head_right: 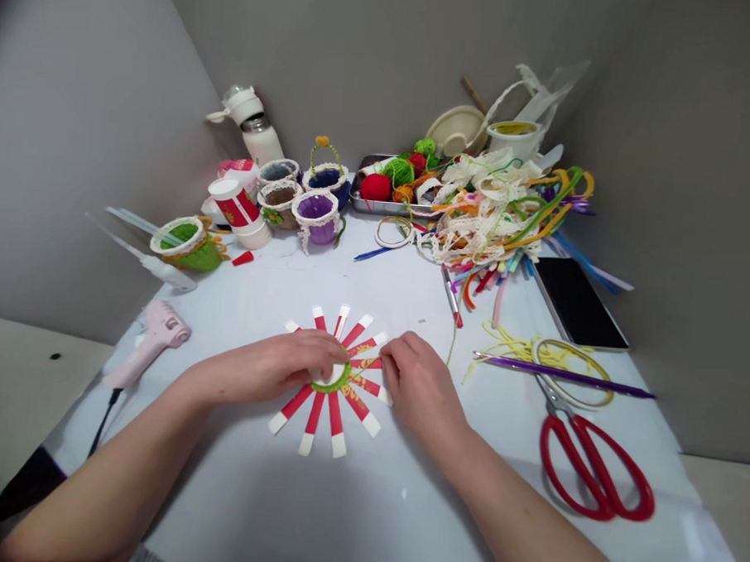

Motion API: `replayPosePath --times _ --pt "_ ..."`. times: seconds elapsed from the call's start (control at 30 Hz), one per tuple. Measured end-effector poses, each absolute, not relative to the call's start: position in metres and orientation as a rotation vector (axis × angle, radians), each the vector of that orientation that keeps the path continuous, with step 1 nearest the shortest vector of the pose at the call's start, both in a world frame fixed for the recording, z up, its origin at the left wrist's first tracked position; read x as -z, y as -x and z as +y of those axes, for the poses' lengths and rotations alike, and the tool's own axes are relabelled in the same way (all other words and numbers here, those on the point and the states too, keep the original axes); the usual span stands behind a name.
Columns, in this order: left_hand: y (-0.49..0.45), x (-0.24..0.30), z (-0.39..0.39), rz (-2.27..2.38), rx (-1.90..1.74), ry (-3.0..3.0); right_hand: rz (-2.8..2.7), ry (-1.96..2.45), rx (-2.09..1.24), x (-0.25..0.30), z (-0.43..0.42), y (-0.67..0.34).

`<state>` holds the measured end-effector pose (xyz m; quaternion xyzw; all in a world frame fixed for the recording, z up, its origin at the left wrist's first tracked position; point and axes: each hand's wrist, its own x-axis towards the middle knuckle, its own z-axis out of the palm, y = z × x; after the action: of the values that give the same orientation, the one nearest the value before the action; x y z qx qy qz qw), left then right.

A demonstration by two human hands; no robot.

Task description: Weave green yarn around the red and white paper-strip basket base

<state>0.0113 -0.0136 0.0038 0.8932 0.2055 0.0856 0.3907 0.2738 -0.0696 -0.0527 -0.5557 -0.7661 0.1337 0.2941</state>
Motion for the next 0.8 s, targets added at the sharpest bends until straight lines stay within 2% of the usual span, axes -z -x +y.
replayPosePath --times 0.43,0.8 --pt "-0.022 -0.006 -0.019 0.836 -0.227 -2.347 -2.018 1.519 -0.432 0.05 -0.072 -0.276" --pt "-0.009 -0.013 -0.011 0.667 -0.161 -2.412 -2.241 1.257 -0.519 0.032 -0.095 -0.28"
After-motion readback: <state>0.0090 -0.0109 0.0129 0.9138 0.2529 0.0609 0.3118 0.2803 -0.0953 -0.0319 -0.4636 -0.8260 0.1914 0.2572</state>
